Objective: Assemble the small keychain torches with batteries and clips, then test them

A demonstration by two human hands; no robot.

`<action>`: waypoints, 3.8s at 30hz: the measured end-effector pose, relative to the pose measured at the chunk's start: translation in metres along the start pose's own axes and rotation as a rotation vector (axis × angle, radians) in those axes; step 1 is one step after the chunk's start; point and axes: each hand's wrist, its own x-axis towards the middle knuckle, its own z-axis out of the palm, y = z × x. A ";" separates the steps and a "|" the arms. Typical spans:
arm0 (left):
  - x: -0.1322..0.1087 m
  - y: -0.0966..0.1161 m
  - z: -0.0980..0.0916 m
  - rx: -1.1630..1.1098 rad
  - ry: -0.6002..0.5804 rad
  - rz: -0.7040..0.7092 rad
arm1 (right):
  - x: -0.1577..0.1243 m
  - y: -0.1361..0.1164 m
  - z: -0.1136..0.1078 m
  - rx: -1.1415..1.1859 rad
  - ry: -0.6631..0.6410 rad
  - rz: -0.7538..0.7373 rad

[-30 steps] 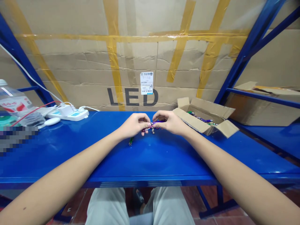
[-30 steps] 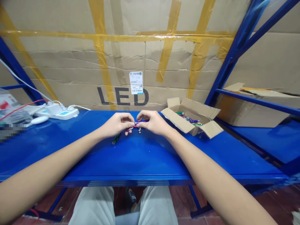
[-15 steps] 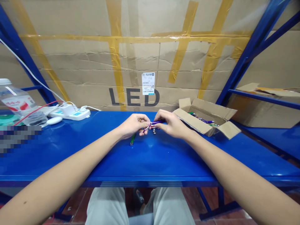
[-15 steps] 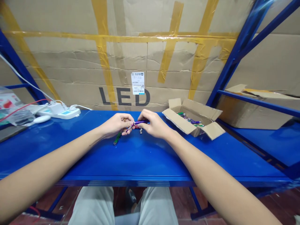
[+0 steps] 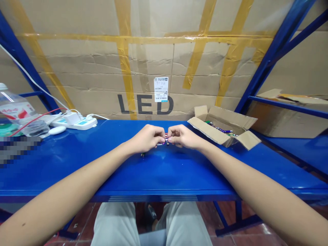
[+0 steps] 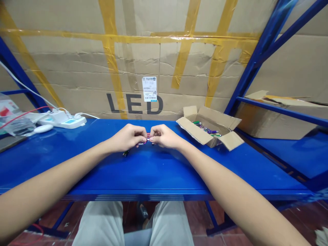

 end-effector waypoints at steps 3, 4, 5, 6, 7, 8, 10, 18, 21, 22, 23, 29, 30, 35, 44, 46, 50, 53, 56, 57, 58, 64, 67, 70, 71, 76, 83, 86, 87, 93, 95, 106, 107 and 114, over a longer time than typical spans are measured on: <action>-0.001 -0.002 0.004 0.372 -0.050 0.226 | 0.003 0.008 -0.004 0.265 -0.140 0.216; -0.001 -0.003 0.004 0.449 -0.062 0.263 | 0.004 0.008 -0.004 0.313 -0.159 0.249; -0.001 -0.004 0.004 0.493 -0.065 0.283 | 0.003 0.008 -0.003 0.331 -0.162 0.262; -0.001 -0.005 0.004 0.504 -0.059 0.295 | 0.003 0.006 -0.002 0.321 -0.146 0.255; -0.001 -0.007 0.002 0.487 -0.047 0.302 | 0.002 0.004 0.000 0.284 -0.118 0.233; -0.002 -0.008 0.001 0.445 -0.024 0.301 | 0.001 0.001 0.002 0.220 -0.079 0.196; -0.002 -0.009 -0.002 0.316 0.032 0.247 | -0.001 -0.003 0.005 0.033 0.018 0.074; 0.002 -0.006 -0.004 -0.338 0.060 -0.177 | -0.003 -0.004 0.003 -0.672 0.226 -0.495; 0.005 -0.007 -0.006 -0.694 0.036 -0.303 | -0.005 -0.005 0.002 -0.881 0.239 -0.627; 0.006 -0.007 -0.006 -0.810 0.019 -0.346 | -0.005 -0.005 0.002 -0.938 0.247 -0.650; 0.006 -0.008 -0.007 -0.902 -0.006 -0.391 | -0.005 -0.005 0.003 -0.987 0.249 -0.668; 0.004 -0.002 -0.010 -0.798 -0.050 -0.412 | -0.006 -0.003 0.008 -0.971 0.221 -0.701; 0.002 0.000 -0.010 -0.691 -0.017 -0.341 | -0.006 -0.004 0.009 -0.900 0.232 -0.677; -0.003 -0.003 -0.006 0.082 0.063 0.113 | -0.002 -0.005 0.007 -0.337 0.137 -0.242; 0.000 -0.009 0.008 0.789 -0.042 0.330 | 0.003 0.001 -0.002 0.245 -0.009 0.189; 0.000 -0.010 0.008 0.766 -0.022 0.336 | 0.001 -0.001 -0.003 0.213 -0.014 0.178; 0.000 -0.017 0.007 0.585 0.061 0.308 | 0.001 -0.005 -0.005 -0.141 0.011 -0.003; 0.001 -0.019 0.006 0.460 0.109 0.296 | 0.002 -0.004 -0.006 -0.458 0.053 -0.186; 0.003 -0.019 0.006 0.388 0.136 0.289 | 0.004 0.000 -0.005 -0.627 0.102 -0.298; 0.003 -0.018 0.005 0.366 0.146 0.283 | 0.004 0.002 -0.005 -0.657 0.118 -0.333; 0.003 -0.017 0.005 0.344 0.161 0.273 | 0.003 0.003 -0.004 -0.678 0.131 -0.367; 0.003 -0.011 0.002 0.217 0.218 0.192 | 0.002 0.007 -0.005 -0.752 0.194 -0.535; 0.003 -0.012 0.002 0.216 0.193 0.196 | 0.003 0.009 -0.006 -0.757 0.179 -0.581; 0.003 -0.014 0.003 0.229 0.183 0.192 | 0.003 0.010 -0.006 -0.738 0.161 -0.582; 0.003 -0.015 0.003 0.237 0.181 0.192 | 0.003 0.010 -0.006 -0.735 0.159 -0.577; 0.004 -0.017 0.003 0.265 0.177 0.198 | 0.003 0.009 -0.004 -0.737 0.168 -0.548; 0.005 -0.016 0.003 0.267 0.155 0.165 | 0.004 0.009 -0.007 -0.772 0.185 -0.528; 0.005 -0.015 0.005 0.239 0.151 0.136 | 0.004 0.009 -0.009 -0.779 0.187 -0.546; 0.005 -0.015 0.005 0.221 0.151 0.120 | 0.004 0.008 -0.010 -0.776 0.185 -0.548; 0.005 -0.015 0.006 0.048 0.156 -0.016 | 0.005 0.006 -0.014 -0.623 0.259 -0.488; 0.005 -0.014 0.007 -0.022 0.156 -0.041 | 0.005 0.006 -0.015 -0.571 0.271 -0.471; 0.005 -0.010 0.008 -0.434 0.134 -0.167 | 0.001 0.001 -0.009 -0.590 0.236 -0.466; 0.005 -0.011 0.008 -0.473 0.133 -0.164 | 0.001 0.000 -0.009 -0.606 0.235 -0.485; 0.006 -0.012 0.009 -0.831 0.124 -0.203 | -0.001 -0.001 -0.004 -0.744 0.256 -0.599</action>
